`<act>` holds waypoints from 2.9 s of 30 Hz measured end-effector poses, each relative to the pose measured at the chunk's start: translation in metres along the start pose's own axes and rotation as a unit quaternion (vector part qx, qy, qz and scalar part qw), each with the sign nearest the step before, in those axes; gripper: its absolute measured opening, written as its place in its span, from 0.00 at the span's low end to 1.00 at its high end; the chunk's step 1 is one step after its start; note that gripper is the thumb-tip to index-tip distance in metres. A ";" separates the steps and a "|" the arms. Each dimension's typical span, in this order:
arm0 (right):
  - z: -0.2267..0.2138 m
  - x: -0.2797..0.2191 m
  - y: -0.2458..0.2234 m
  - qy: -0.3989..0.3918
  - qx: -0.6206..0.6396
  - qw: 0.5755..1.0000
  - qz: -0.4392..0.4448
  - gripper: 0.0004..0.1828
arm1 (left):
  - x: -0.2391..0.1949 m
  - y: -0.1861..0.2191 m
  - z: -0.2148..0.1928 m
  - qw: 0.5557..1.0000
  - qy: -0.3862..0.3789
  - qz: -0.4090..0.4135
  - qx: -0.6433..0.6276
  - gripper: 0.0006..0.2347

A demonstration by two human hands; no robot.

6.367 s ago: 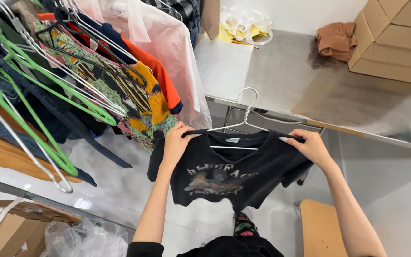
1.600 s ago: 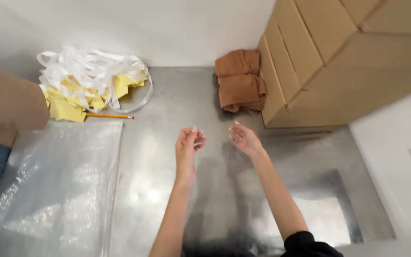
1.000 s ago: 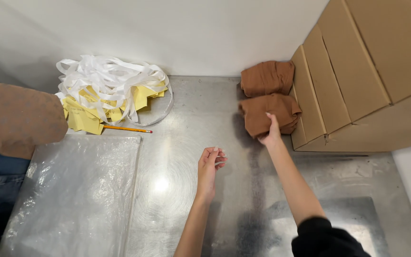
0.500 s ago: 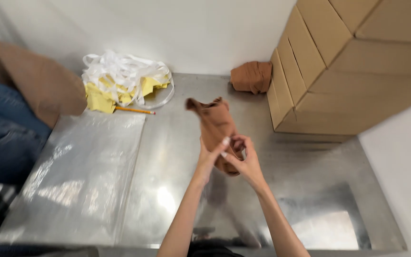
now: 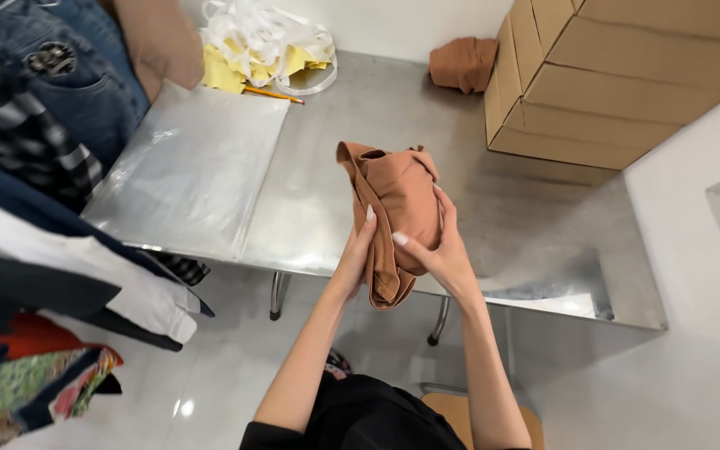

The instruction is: The person picks up folded shirts from a metal table, unfolds them, and places them onto hangers. They then hang the shirts on a clothing rack. The person repeats this process for a white shirt, a black shirt, and a brown shirt.

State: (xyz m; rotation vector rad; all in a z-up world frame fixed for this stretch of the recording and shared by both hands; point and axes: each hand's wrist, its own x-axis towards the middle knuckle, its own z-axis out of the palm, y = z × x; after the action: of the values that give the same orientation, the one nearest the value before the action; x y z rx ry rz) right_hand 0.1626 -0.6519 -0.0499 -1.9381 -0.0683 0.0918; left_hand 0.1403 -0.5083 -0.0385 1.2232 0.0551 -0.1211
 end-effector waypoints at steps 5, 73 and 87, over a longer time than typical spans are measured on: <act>0.012 -0.018 0.034 0.106 0.051 0.993 0.015 0.46 | 0.003 -0.041 -0.009 0.991 0.008 0.006 0.131 0.41; 0.210 -0.250 0.072 -0.203 0.331 0.915 -0.106 0.74 | -0.305 -0.011 -0.238 0.959 0.188 -0.091 -0.189 0.28; 0.287 -0.245 0.027 -0.047 0.314 0.947 -0.052 0.05 | -0.336 0.006 -0.222 0.948 -0.060 0.040 0.310 0.47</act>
State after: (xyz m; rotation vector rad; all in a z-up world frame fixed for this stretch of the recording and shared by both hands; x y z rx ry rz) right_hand -0.1094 -0.4180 -0.1701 -1.2876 -0.1817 0.1202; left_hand -0.1869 -0.2762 -0.0722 1.8430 -0.1500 -0.1468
